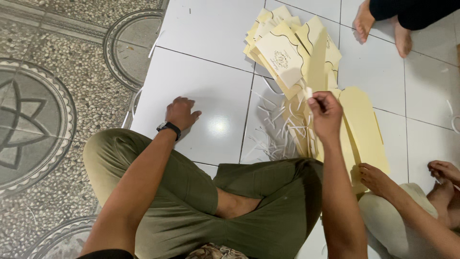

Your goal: The person sits on the floor and assembles decorative paper crafts by folding and stapling cream-colored paper pieces. They handle the paper by hand, fold it into shape, and secure it with a stapler, then place the finished items into a pile.

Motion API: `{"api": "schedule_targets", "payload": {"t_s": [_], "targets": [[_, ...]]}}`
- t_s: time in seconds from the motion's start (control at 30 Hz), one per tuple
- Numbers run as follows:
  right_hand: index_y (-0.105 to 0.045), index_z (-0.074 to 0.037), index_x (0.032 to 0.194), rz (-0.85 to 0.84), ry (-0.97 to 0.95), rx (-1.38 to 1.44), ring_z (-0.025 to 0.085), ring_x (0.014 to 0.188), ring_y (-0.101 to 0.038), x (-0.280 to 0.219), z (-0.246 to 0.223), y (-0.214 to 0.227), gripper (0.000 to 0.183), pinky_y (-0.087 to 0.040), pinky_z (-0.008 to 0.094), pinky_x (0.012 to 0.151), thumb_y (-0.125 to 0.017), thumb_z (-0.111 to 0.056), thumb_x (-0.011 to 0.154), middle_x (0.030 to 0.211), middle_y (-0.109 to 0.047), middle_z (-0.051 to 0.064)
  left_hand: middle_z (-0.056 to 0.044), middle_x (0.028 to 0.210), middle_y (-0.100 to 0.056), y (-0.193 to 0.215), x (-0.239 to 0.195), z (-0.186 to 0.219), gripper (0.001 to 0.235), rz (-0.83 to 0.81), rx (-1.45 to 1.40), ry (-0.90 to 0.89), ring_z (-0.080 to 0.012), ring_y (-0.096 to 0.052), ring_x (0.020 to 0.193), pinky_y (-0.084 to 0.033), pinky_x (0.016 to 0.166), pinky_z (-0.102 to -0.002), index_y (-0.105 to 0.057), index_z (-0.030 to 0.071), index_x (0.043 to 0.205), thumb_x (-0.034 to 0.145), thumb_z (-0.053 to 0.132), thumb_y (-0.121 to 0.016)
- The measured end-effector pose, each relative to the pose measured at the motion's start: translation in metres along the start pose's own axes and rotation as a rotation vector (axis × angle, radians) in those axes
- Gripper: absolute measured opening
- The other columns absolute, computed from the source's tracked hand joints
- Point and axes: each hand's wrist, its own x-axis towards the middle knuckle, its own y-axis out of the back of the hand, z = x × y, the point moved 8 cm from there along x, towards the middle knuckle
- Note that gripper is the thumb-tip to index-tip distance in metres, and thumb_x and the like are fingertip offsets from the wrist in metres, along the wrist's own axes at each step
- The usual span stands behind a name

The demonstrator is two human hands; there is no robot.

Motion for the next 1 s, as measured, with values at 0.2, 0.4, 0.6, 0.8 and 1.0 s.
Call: {"api": "schedule_targets", "payload": {"t_s": [0.2,0.4,0.6,0.8,1.0], "targets": [[-0.073,-0.009,0.105,-0.066,0.037,0.153,0.013,0.086,-0.068,-0.020,-0.058,-0.145,0.013,-0.057,0.029,0.075,-0.079,-0.005,0.095,0.091,-0.073,0.008,-0.033,0.155,-0.043,0.102,-0.098,0.128,0.095,-0.329,-0.984,-0.370,-0.0541,-0.039,0.143,-0.037,0.119,-0.059,-0.028,0.010,0.162,0.085,0.019,-0.084],[-0.072,-0.005,0.114,-0.171,0.004,0.331,0.017,0.082,-0.070,-0.013,-0.073,-0.240,0.019,-0.065,0.029,0.072,-0.071,0.000,0.097,0.094,-0.072,0.013,-0.024,0.134,-0.064,0.036,-0.052,0.086,0.052,-0.276,-1.325,-0.319,-0.0295,-0.067,0.114,-0.061,0.094,-0.045,-0.044,0.004,0.154,0.105,0.006,-0.058],[-0.072,-0.008,0.119,-0.017,0.119,-0.079,0.032,0.106,-0.066,-0.023,-0.030,-0.202,0.028,-0.059,0.039,0.090,-0.070,0.005,0.094,0.112,-0.069,0.013,-0.026,0.114,-0.070,0.053,-0.034,0.044,0.045,0.020,-1.333,-0.114,-0.0299,-0.073,0.092,-0.067,0.078,-0.045,-0.045,-0.001,0.145,0.101,0.004,-0.055],[-0.061,-0.013,0.146,-0.310,-0.242,-0.118,0.040,0.131,-0.055,-0.083,0.071,-0.157,0.064,-0.052,0.044,0.108,-0.052,0.020,0.092,0.146,-0.057,0.019,-0.023,0.118,-0.070,0.005,-0.006,-0.017,0.064,0.122,-1.218,0.240,-0.0289,-0.070,0.105,-0.061,0.085,-0.045,-0.033,-0.003,0.154,0.094,0.006,-0.051],[-0.063,-0.020,0.145,-0.364,0.127,-0.121,0.040,0.139,-0.045,-0.078,0.059,-0.189,0.057,-0.043,0.049,0.114,-0.075,-0.008,0.091,0.147,-0.054,0.017,-0.031,0.144,-0.053,0.007,-0.011,-0.042,0.076,0.157,-1.104,0.417,-0.0372,-0.057,0.134,-0.048,0.112,-0.052,-0.032,0.006,0.159,0.089,0.011,-0.059]]}}
